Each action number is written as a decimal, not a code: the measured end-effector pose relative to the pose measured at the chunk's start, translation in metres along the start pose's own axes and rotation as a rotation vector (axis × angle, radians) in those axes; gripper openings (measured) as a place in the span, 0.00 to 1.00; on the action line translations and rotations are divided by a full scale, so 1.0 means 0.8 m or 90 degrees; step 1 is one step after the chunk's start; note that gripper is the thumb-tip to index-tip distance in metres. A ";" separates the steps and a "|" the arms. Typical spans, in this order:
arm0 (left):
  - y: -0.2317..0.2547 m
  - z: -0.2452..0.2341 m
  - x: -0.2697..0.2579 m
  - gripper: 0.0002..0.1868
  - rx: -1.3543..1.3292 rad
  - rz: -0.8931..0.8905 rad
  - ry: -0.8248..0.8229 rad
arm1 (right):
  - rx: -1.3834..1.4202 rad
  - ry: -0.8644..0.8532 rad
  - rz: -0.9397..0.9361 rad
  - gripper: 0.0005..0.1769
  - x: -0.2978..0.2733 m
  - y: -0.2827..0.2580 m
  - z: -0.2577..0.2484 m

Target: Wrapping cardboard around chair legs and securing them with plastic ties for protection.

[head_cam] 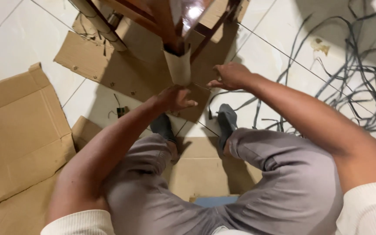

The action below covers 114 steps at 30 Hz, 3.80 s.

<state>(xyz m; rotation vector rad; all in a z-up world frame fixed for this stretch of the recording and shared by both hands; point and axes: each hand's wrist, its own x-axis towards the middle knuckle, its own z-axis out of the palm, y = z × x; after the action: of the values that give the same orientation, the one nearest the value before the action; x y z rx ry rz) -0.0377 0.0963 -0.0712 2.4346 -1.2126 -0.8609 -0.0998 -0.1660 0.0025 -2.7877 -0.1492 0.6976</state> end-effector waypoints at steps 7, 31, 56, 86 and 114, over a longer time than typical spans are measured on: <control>0.135 -0.104 -0.009 0.28 0.203 0.144 -0.191 | -0.225 -0.089 0.098 0.29 -0.096 0.044 -0.048; 0.258 0.014 0.122 0.24 0.262 0.336 -0.302 | 0.021 -0.223 0.443 0.29 -0.328 0.288 0.106; 0.215 0.063 0.134 0.26 0.134 0.223 -0.371 | 0.537 0.441 1.337 0.55 -0.493 0.384 0.545; 0.165 0.061 0.106 0.24 0.062 0.155 -0.337 | 1.084 0.677 0.704 0.12 -0.202 0.290 0.368; 0.274 -0.033 0.091 0.31 -0.117 0.419 0.115 | 1.165 0.407 0.099 0.10 -0.205 0.165 0.196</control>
<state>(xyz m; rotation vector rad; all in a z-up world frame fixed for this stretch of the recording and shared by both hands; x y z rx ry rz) -0.1238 -0.0941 0.0298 1.7408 -1.6283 -0.5123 -0.3136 -0.2834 -0.0941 -1.0800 0.5472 -0.1637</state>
